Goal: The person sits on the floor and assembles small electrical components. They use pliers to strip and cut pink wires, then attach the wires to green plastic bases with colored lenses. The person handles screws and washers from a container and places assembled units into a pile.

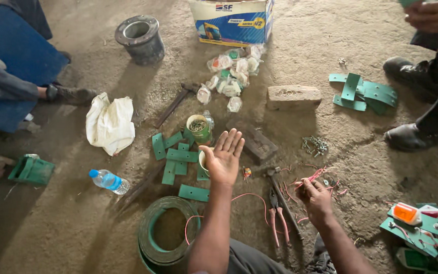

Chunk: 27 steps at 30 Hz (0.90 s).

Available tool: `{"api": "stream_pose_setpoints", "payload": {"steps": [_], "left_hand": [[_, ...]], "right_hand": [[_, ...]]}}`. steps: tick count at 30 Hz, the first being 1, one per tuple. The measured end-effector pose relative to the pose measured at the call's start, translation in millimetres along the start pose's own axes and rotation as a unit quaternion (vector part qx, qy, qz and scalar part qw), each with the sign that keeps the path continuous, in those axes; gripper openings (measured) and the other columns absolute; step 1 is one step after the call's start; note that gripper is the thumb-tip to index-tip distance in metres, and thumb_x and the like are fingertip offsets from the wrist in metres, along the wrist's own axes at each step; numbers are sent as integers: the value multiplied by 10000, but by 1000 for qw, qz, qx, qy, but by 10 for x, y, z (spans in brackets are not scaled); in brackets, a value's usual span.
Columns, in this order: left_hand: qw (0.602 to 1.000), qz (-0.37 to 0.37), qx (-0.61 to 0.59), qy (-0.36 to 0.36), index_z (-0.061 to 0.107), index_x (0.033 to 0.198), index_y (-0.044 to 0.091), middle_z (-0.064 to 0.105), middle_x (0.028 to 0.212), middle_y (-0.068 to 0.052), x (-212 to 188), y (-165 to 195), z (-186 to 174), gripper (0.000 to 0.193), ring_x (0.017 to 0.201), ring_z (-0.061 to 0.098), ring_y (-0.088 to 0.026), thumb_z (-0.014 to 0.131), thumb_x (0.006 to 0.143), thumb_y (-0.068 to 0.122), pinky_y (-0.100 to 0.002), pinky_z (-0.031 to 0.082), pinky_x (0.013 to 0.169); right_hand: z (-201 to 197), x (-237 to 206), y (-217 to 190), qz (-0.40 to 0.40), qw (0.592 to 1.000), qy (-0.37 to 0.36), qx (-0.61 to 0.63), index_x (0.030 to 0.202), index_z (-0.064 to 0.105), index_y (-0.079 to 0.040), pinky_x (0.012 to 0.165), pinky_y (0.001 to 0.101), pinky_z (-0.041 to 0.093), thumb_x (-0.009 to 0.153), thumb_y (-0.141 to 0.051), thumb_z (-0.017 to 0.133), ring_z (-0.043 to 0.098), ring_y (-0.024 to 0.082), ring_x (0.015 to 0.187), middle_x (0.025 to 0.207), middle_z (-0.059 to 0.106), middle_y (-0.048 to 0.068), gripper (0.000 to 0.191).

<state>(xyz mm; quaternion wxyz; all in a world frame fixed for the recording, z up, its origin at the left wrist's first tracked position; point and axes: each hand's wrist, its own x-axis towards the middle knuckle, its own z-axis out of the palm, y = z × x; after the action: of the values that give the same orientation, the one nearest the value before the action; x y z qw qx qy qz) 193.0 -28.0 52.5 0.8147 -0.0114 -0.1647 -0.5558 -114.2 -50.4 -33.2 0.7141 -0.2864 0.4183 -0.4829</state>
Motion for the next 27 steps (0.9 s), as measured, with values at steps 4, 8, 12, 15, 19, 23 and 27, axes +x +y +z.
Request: {"api": "stream_pose_setpoints", "payload": {"steps": [4, 8, 12, 15, 19, 23, 27], "left_hand": [[1000, -13, 23, 13, 583, 1361, -49, 550, 1465, -283, -37, -44, -139, 850, 1399, 497, -443, 484, 965, 696, -577, 365, 1220], [994, -26, 90, 50, 580, 1343, -35, 585, 1406, -298, -25, -68, -259, 826, 1325, 540, -451, 463, 983, 700, -587, 431, 1156], [977, -60, 177, 106, 514, 1368, -41, 583, 1377, -337, -37, -114, -76, 859, 1246, 581, -461, 438, 998, 731, -598, 472, 1066], [987, -56, 149, 24, 429, 1508, 44, 500, 1520, -258, -117, -145, 183, 903, 1330, 546, -412, 473, 935, 741, -562, 459, 1103], [964, 30, 258, -62, 311, 1642, 145, 302, 1725, -53, -191, -72, 327, 979, 1545, 385, -275, 631, 899, 697, -504, 394, 1244], [911, -99, 308, 256, 511, 1413, 44, 656, 1300, -129, -171, -49, 246, 690, 1055, 679, -283, 550, 1000, 596, -450, 577, 888], [887, -111, 430, 127, 564, 1312, -29, 724, 1238, -179, -323, -118, 261, 645, 980, 742, -249, 536, 1029, 550, -387, 635, 811]], "right_hand": [[-16, -8, -23, 5, 1000, 22, 0, 1069, 646, -39, 785, 344, 577, 1038, -154, 583, 676, 173, 816, 931, 713, 92, 135], [-23, -27, -15, 19, 999, 17, 24, 1117, 640, -27, 810, 352, 563, 1033, -154, 586, 689, 190, 828, 952, 726, 108, 162], [67, -81, -58, 39, 998, 42, -7, 1134, 605, -63, 794, 396, 552, 1058, -189, 571, 679, 223, 838, 987, 714, 127, 151], [118, -72, -152, 0, 999, 41, -30, 1072, 620, -110, 816, 353, 562, 1040, -236, 515, 695, 176, 890, 979, 709, 61, 167], [-71, 83, -382, -86, 982, 80, -148, 985, 539, -174, 663, 356, 528, 1106, -391, 502, 558, 150, 681, 783, 555, -5, 251], [-554, 252, -653, -67, 996, 47, -18, 1057, 566, -61, 698, 407, 559, 1140, -229, 569, 655, 238, 764, 854, 654, 87, 187], [-874, 332, -867, 50, 985, 158, -40, 1104, 630, -83, 725, 433, 624, 1017, -178, 564, 711, 240, 776, 920, 749, 125, 143]]}}
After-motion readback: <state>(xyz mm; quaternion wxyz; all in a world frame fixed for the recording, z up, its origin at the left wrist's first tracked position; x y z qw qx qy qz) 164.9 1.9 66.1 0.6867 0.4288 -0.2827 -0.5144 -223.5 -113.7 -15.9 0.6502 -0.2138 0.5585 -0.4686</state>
